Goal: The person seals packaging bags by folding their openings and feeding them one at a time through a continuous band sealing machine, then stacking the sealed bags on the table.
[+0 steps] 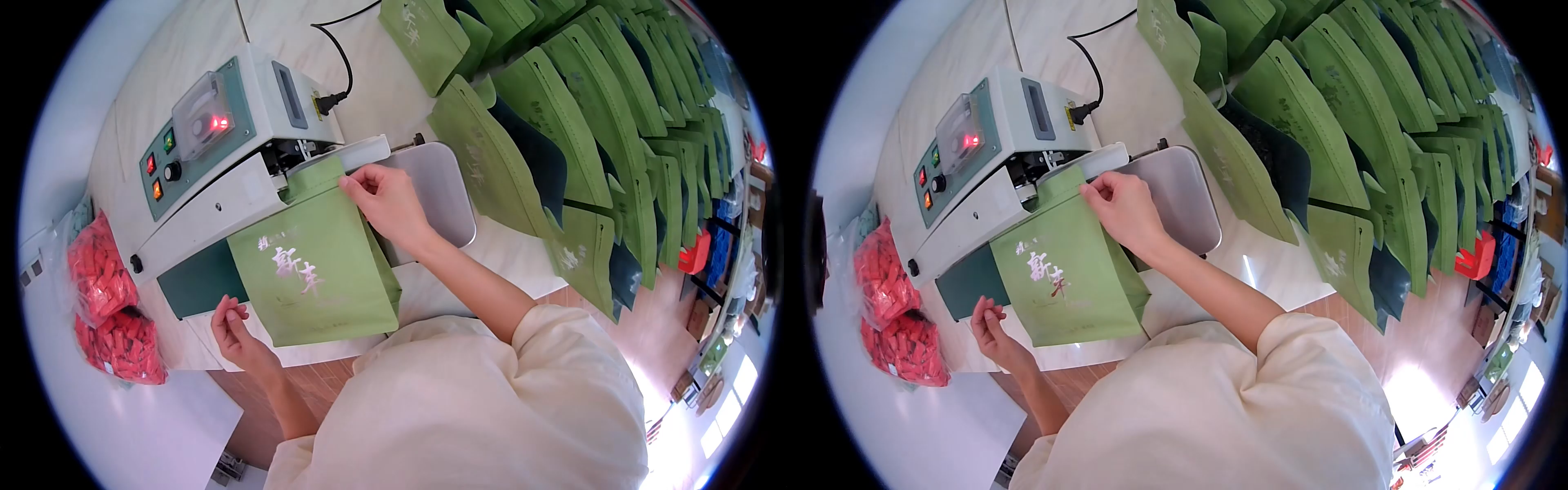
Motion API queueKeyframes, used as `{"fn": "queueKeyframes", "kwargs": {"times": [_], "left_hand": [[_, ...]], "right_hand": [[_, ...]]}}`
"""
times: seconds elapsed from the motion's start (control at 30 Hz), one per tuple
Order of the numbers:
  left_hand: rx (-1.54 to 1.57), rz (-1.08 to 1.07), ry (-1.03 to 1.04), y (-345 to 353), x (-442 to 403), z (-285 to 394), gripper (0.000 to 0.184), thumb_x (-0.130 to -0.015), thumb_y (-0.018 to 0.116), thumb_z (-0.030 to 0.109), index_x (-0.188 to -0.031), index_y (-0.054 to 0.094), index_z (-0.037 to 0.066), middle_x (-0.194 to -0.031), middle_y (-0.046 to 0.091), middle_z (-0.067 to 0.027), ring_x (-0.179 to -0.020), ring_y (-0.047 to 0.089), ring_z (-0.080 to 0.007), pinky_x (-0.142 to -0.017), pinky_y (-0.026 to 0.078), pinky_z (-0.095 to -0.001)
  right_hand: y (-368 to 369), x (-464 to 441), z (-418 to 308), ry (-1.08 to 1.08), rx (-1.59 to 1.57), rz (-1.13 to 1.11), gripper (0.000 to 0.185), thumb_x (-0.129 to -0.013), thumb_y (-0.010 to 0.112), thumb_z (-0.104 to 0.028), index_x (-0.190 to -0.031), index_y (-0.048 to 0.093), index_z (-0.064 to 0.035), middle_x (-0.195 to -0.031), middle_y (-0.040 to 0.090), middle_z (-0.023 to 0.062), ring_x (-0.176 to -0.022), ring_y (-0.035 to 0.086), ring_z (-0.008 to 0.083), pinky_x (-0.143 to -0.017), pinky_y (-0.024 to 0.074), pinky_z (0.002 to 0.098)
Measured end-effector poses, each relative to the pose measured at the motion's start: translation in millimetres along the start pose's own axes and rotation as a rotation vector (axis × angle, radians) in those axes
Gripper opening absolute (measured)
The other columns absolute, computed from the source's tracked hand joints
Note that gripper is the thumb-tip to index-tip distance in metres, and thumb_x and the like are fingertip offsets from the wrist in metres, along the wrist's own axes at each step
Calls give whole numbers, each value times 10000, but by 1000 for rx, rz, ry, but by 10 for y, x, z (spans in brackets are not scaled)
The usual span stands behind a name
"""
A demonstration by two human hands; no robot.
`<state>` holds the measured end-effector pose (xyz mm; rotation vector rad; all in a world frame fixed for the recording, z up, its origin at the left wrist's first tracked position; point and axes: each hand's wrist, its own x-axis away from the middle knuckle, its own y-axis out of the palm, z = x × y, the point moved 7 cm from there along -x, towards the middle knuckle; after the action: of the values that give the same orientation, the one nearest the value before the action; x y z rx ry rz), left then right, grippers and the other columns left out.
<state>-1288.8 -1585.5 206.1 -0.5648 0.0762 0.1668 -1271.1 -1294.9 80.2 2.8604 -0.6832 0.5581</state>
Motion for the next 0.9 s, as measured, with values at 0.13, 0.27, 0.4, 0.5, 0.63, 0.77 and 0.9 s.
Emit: {"fn": "queueKeyframes", "kwargs": {"times": [0.13, 0.27, 0.4, 0.5, 0.63, 0.77, 0.9], "left_hand": [[-6, -2, 2, 23, 18, 23, 186, -947, 461, 84, -1054, 586, -4, -936, 605, -59, -770, 501, -95, -721, 424, -229], [-3, -7, 0, 51, 33, 22, 187, -947, 458, 83, -1049, 589, -3, -926, 604, -56, -769, 505, -95, -724, 424, -230], [-21, -4, -12, 68, 35, 13, 189, -949, 456, 86, -1045, 591, -5, -915, 604, -53, -768, 507, -95, -727, 426, -232], [-39, -26, -2, 65, 35, -21, 210, -948, 466, 103, -1075, 589, -10, -950, 608, -63, -775, 509, -94, -719, 433, -229], [-28, -33, -11, 69, 47, -46, 211, -948, 468, 106, -1076, 587, -11, -951, 609, -63, -774, 508, -93, -719, 433, -229], [-19, -29, -21, 78, 66, -46, 186, -946, 461, 87, -1043, 592, -5, -912, 599, -50, -768, 504, -92, -730, 424, -231], [-20, -35, -28, 71, 77, -66, 186, -946, 464, 89, -1044, 592, -5, -912, 595, -50, -768, 504, -91, -729, 423, -231]], "right_hand": [[50, 11, -46, 13, 6, -8, 234, -853, 636, -190, -817, 640, 41, -642, 609, 21, -572, 486, 46, -524, 406, 223], [119, 22, -55, 4, -30, -11, 237, -853, 632, -191, -814, 637, 42, -633, 602, 27, -568, 483, 50, -525, 408, 228], [184, 31, -63, 19, -30, -7, 240, -853, 631, -193, -810, 633, 43, -622, 592, 25, -561, 477, 53, -522, 407, 232], [232, 36, -65, 25, -36, -12, 244, -855, 629, -198, -807, 631, 42, -613, 582, 22, -556, 471, 54, -520, 405, 234], [295, 35, -66, -12, -44, -9, 244, -862, 620, -197, -803, 628, 40, -611, 578, 21, -552, 467, 54, -519, 402, 235], [349, 39, -81, -35, -66, -18, 243, -864, 616, -193, -801, 622, 42, -614, 578, 26, -553, 470, 59, -520, 402, 237], [397, 35, -60, -37, -61, -10, 246, -854, 626, -191, -786, 620, 45, -597, 557, 34, -542, 458, 68, -515, 395, 246]]}}
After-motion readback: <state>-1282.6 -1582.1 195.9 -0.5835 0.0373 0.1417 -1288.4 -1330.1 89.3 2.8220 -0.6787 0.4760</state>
